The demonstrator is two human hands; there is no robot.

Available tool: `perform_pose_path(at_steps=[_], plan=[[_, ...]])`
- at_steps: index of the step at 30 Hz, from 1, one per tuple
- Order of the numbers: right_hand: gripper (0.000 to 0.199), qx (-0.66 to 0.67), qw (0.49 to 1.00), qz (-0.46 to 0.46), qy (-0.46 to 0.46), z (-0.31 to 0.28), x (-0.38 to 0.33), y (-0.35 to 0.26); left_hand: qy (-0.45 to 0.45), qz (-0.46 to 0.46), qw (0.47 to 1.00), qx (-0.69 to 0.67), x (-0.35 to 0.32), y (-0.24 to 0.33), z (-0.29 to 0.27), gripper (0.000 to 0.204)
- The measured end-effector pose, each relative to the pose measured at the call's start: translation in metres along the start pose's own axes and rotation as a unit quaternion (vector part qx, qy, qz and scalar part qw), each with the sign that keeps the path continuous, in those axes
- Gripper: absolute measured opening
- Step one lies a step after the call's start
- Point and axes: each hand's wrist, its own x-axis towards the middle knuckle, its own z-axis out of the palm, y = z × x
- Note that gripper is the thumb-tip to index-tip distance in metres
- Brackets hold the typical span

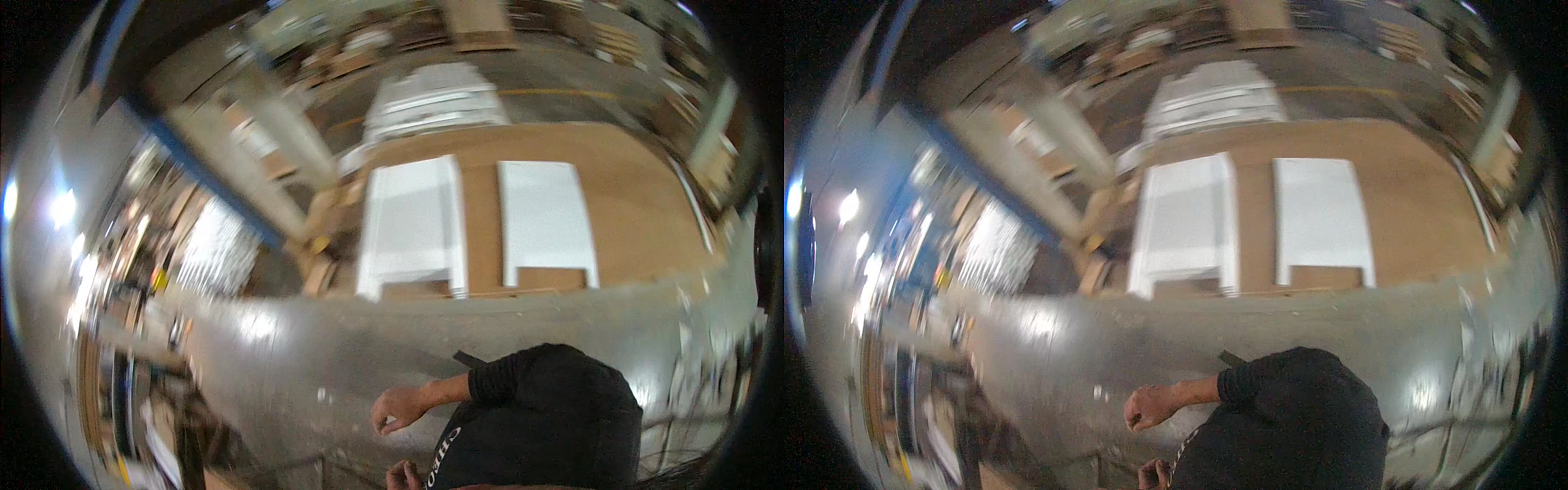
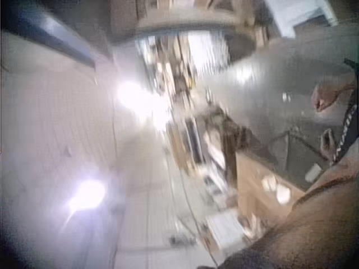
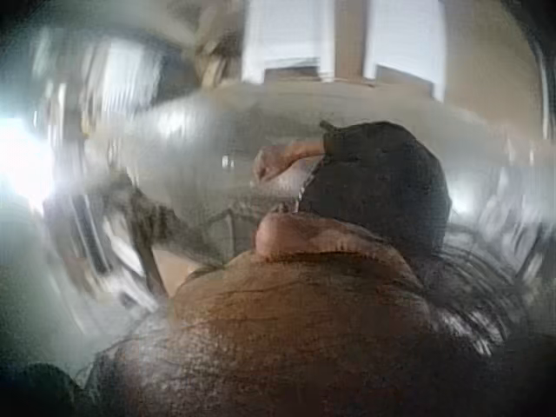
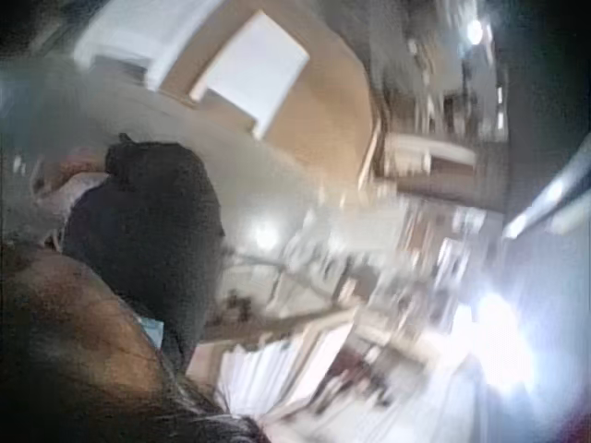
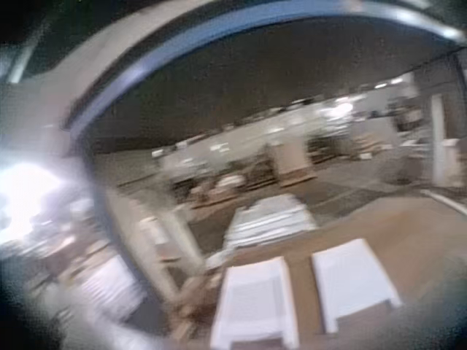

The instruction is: The person sorts white wooden strips with dowels on a large workbench, walks to a stack on the floor to pick up more strips, and carries them back to the bench to continue arranging them into groups.

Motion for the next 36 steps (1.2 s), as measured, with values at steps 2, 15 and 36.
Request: perform_pose_path(at_steps=[2, 15, 36], plan=[[0.017, -0.038, 0.98, 0.065, 0.183, -0.034, -0.067, 0.001, -0.132, -0.027, 0.989, -0.052, 0.056, -0.012, 0.027, 0.018], [0.011, 0.023, 0.592, 0.404, 0.697, 0.143, -0.343, -0.125, -0.563, 0.347, 0.733, 0.161, -0.008, 0.102, 0.222, 0.018], [0.034, -0.141, 0.868, 0.47, 0.077, 0.003, -0.154, 0.176, -0.099, 0.115, 0.961, 0.229, 0.117, -0.023, -0.002, 0.012]])
